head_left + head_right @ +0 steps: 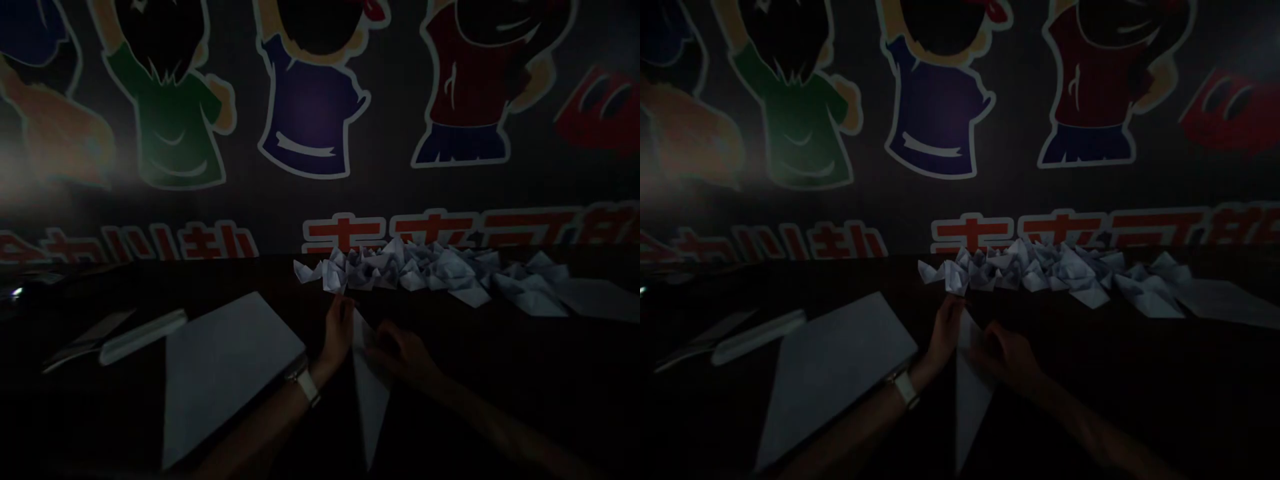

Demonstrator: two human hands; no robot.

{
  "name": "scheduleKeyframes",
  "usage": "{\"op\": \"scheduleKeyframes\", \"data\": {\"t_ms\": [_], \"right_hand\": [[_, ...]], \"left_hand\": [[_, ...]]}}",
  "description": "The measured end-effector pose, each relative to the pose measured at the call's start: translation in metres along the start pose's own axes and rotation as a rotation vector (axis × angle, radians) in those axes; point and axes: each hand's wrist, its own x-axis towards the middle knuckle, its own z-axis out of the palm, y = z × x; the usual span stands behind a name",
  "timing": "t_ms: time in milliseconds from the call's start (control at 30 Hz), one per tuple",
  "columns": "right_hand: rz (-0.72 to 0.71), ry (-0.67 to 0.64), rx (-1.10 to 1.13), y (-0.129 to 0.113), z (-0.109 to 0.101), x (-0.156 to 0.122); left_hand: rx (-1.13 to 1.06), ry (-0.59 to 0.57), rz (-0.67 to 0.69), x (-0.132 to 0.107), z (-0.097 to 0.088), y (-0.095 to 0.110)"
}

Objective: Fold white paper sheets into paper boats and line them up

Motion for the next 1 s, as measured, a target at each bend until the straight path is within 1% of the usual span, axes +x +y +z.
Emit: {"op": "scheduleKeyframes", "data": {"t_ms": [67, 167, 200, 267, 367, 433, 533, 633, 733, 867, 1000], "right_hand": [[0.005, -0.038, 0.001, -0.003, -0.001, 0.000], [0.008, -0.063, 0.030, -0.006, -0.004, 0.000], [0.007, -0.059, 0.039, -0.007, -0.005, 0.000], [-0.002, -0.031, 0.046, -0.008, -0.006, 0.000], [-0.024, 0.014, 0.053, -0.010, -0.008, 0.000], [-0.041, 0.011, 0.091, -0.011, -0.010, 0.000], [-0.034, -0.007, 0.185, -0.012, -0.011, 0.000], [-0.014, -0.021, 0.300, -0.009, -0.012, 0.001], [-0.043, -0.041, 0.392, -0.004, -0.013, 0.003], [-0.081, -0.080, 0.404, -0.003, -0.017, 0.005], [-0.077, -0.093, 0.369, -0.006, -0.019, 0.005]], "left_hand": [[-0.047, -0.085, -0.039, -0.004, 0.006, 0.003], [-0.129, -0.169, -0.128, -0.007, 0.011, 0.005], [-0.165, -0.184, -0.143, -0.006, 0.012, 0.005], [-0.226, -0.177, -0.149, -0.005, 0.012, 0.006], [-0.240, -0.110, -0.118, -0.002, 0.009, 0.009], [-0.231, -0.100, -0.094, -0.001, 0.008, 0.012], [-0.231, -0.131, -0.054, -0.003, 0.007, 0.017], [-0.230, -0.166, -0.044, -0.004, 0.006, 0.022], [-0.211, -0.185, -0.027, -0.004, 0.004, 0.025], [-0.175, -0.238, 0.032, -0.004, 0.001, 0.028], [-0.174, -0.270, 0.092, -0.006, 0.001, 0.030]]}}
